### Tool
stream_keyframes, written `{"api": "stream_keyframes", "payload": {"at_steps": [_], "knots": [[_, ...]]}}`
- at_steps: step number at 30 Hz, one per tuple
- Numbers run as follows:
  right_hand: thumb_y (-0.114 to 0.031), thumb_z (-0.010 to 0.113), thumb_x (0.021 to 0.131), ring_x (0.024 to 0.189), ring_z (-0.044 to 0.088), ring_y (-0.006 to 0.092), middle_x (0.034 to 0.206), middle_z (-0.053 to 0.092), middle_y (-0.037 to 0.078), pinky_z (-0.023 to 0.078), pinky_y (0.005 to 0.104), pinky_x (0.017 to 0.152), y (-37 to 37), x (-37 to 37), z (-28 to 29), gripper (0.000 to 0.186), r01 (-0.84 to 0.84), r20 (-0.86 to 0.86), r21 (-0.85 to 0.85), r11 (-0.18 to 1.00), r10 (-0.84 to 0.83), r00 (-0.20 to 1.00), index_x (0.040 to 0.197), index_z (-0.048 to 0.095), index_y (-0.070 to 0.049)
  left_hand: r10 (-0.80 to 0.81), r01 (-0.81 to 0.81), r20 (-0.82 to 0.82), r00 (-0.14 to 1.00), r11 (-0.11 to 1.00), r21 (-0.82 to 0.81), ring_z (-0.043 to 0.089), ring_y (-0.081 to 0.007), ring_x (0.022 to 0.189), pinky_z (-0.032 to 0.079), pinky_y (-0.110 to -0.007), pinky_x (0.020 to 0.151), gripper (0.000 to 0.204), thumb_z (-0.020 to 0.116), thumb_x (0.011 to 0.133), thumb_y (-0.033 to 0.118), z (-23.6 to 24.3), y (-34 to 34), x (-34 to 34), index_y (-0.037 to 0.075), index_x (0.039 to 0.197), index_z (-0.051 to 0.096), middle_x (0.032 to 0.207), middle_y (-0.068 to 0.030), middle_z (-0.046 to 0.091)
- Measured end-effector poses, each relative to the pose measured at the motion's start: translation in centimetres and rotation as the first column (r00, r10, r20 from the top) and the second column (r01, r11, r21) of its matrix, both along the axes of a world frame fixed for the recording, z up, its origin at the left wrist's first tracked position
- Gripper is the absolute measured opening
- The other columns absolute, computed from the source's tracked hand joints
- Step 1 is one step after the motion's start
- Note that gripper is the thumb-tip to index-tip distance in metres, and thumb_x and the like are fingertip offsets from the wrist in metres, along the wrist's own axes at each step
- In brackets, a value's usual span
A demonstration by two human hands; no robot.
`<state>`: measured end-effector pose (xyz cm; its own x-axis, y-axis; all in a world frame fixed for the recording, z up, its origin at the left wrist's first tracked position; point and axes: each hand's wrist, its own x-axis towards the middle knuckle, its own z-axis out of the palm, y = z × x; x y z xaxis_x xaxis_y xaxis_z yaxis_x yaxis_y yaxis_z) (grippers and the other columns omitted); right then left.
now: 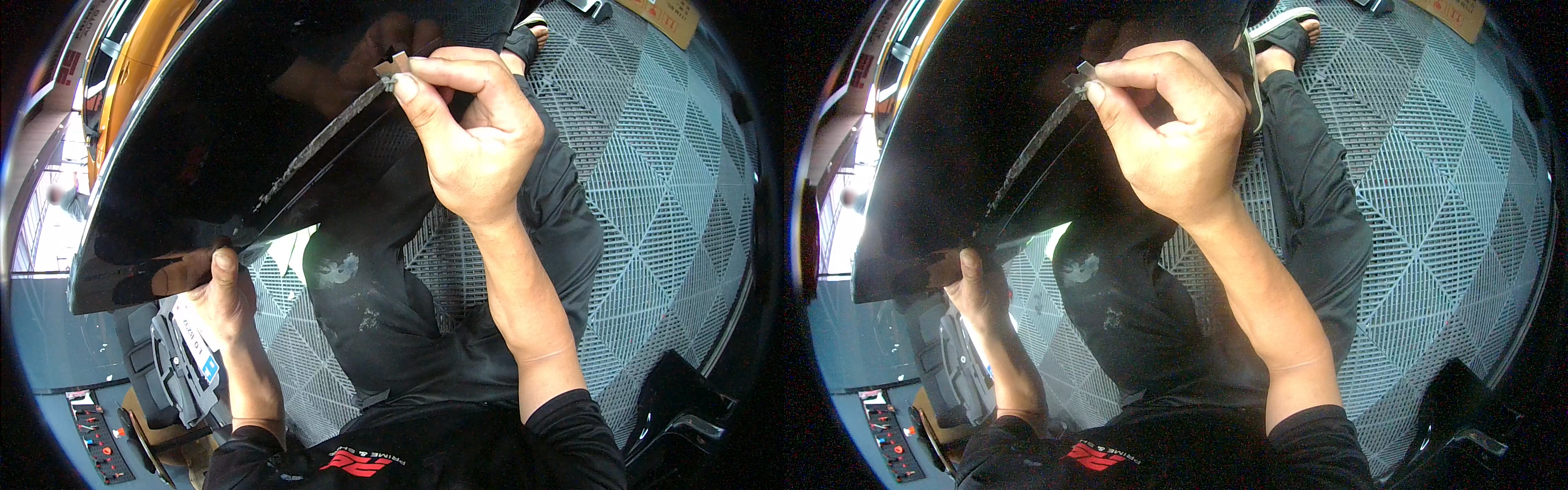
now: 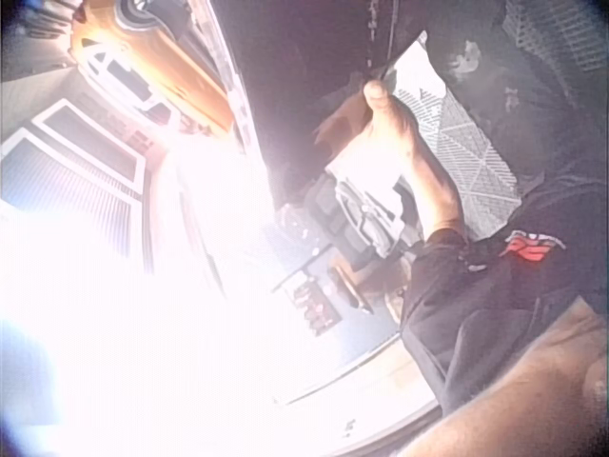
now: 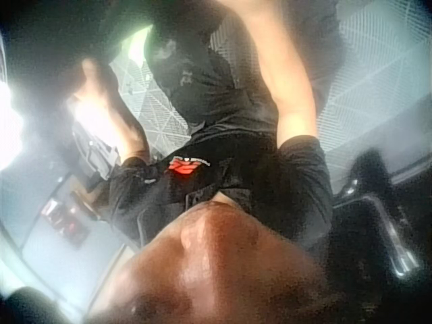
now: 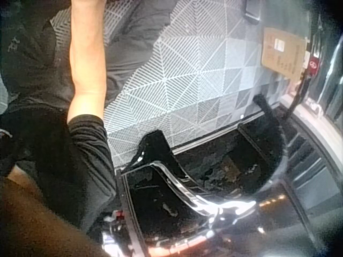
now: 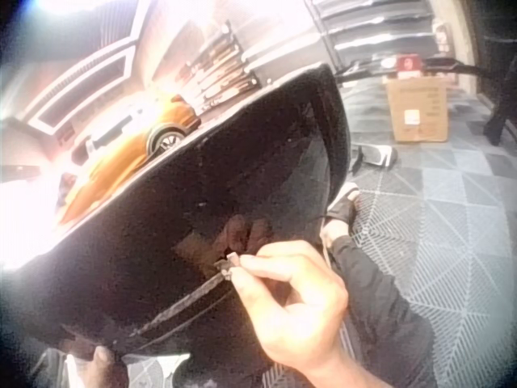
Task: The person sits on the floor and uses a small metal scraper to remove adhesive residue from the edge of a black car bumper. They repeatedly scrape along the same edge, occasionally lifting the bumper to inspect the surface.
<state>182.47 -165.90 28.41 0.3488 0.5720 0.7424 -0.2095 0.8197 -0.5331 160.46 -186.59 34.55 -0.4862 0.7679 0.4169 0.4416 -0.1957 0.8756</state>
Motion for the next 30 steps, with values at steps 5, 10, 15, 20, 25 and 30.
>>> {"api": "stream_keyframes", "payload": {"at_steps": [5, 10, 15, 20, 25, 30], "knots": [[0.004, 0.082, 0.081, 0.084, 0.063, 0.0149, 0.093, 0.071, 0.009, 0.051, 0.0253, 0.075, -0.2, 0.2, -0.2, 0.016, -0.036, 0.039, 0.013, 0.999, 0.035, 0.999, 0.095, 0.074, 0.000, 0.008, -0.009, -0.024, 1.000, 1.000, -0.006, 0.058, -0.0233, 0.117, 0.043, -0.040, 0.105, 0.062, 0.085, 0.086, 0.035, 0.2, 0.0, 0.3, 0.004, 0.133, 0.060, 0.129, -0.0087, 0.063], [0.003, 0.082, 0.082, 0.091, 0.061, 0.0150, 0.096, 0.072, 0.009, 0.048, 0.0259, 0.080, -0.6, 0.4, 0.0, 0.017, -0.045, 0.078, -0.013, 0.999, 0.046, 0.996, 0.097, 0.074, 0.001, 0.015, -0.015, -0.022, 1.000, 1.000, -0.005, 0.059, -0.0226, 0.114, 0.044, -0.038, 0.101, 0.064, 0.085, 0.085, 0.038, 0.0, -0.1, 0.0, 0.004, 0.133, 0.060, 0.127, -0.0088, 0.064], [0.004, 0.082, 0.082, 0.091, 0.061, 0.0153, 0.095, 0.072, 0.009, 0.048, 0.0264, 0.081, -0.6, 0.4, 0.0, 0.017, -0.027, 0.087, -0.007, 1.000, 0.027, 0.996, 0.097, 0.074, 0.001, 0.020, -0.020, -0.010, 1.000, 0.999, -0.051, 0.060, -0.0219, 0.112, 0.044, -0.037, 0.100, 0.063, 0.085, 0.085, 0.041, -0.3, -0.5, -0.9, 0.004, 0.131, 0.061, 0.123, -0.0088, 0.065], [0.004, 0.082, 0.080, 0.085, 0.064, 0.0169, 0.093, 0.071, 0.010, 0.051, 0.0270, 0.076, -0.5, 0.2, 0.0, 0.017, -0.007, 0.066, 0.017, 1.000, 0.006, 0.998, 0.094, 0.074, 0.000, -0.035, 0.034, 0.048, 0.998, 0.999, 0.011, 0.063, -0.0175, 0.102, 0.049, -0.034, 0.095, 0.045, 0.084, 0.088, 0.028, 0.4, 0.1, 0.7, 0.002, 0.120, 0.065, 0.113, -0.0081, 0.068], [0.004, 0.082, 0.082, 0.092, 0.062, 0.0159, 0.097, 0.071, 0.010, 0.049, 0.0270, 0.082, -0.8, 0.2, 0.1, 0.018, -0.041, 0.073, -0.008, 0.999, 0.041, 0.996, 0.097, 0.074, 0.001, 0.022, -0.022, -0.035, 0.999, 1.000, -0.010, 0.059, -0.0204, 0.112, 0.044, -0.037, 0.100, 0.061, 0.085, 0.085, 0.040, 0.0, -0.1, -0.2, 0.005, 0.130, 0.061, 0.124, -0.0058, 0.064], [0.004, 0.082, 0.082, 0.090, 0.062, 0.0157, 0.097, 0.071, 0.010, 0.049, 0.0267, 0.082, -0.8, 0.1, -0.1, 0.018, -0.056, 0.061, -0.002, 0.998, 0.056, 0.997, 0.098, 0.074, 0.001, 0.012, -0.013, -0.016, 1.000, 1.000, -0.023, 0.059, -0.0205, 0.112, 0.044, -0.037, 0.100, 0.062, 0.086, 0.085, 0.039, 0.1, -0.1, 0.1, 0.005, 0.130, 0.061, 0.124, -0.0059, 0.064]]}}
